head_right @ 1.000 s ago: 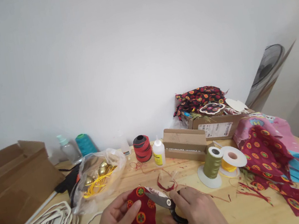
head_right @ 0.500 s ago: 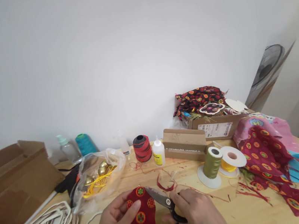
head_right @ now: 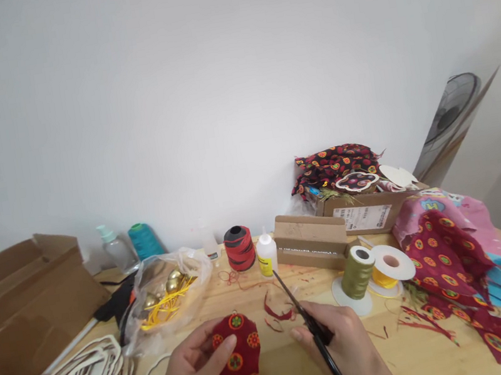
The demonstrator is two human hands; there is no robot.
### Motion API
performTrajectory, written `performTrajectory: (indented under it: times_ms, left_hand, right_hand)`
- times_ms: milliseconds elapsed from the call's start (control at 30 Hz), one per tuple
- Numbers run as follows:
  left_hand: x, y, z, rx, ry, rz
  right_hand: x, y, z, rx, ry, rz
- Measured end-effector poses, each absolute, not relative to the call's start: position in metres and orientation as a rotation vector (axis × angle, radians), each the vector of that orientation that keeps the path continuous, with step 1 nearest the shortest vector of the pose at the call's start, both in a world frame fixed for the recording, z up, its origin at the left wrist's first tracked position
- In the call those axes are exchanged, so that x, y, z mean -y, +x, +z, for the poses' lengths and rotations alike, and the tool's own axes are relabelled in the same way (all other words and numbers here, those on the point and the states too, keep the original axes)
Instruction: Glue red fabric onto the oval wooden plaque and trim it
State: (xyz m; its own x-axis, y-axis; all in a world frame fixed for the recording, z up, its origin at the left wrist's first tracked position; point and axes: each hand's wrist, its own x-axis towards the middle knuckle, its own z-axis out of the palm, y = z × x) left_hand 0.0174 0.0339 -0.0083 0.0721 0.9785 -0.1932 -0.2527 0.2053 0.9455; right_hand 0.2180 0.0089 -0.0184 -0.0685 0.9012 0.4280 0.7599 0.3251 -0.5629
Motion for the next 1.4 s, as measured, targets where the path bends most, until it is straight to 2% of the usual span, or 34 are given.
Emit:
performTrajectory:
  times_ms: [467,767,1033,1400]
  left_hand:
    - [-0.031,0.013,-0.005,-1.094,0.974,1.174]
    - [-0.027,0.009,-0.003,-1.079,1.727,1.173]
    - [-0.026,0.005,-0.002,-1.09,1.93,0.98]
    - [-0.025,0.002,-0.003,-1.093,1.948,0.882]
  right_hand:
    - [-0.01,0.22,-0.027,1.853,-1.321,0.202]
    - [0.003,0.215,-0.004,2.098,-1.181,0.236]
    - [0.01,0.216,0.018,2.358,-1.328,-0.158]
    - [0.012,0.213,0.026,2.459,-1.295,-0.278]
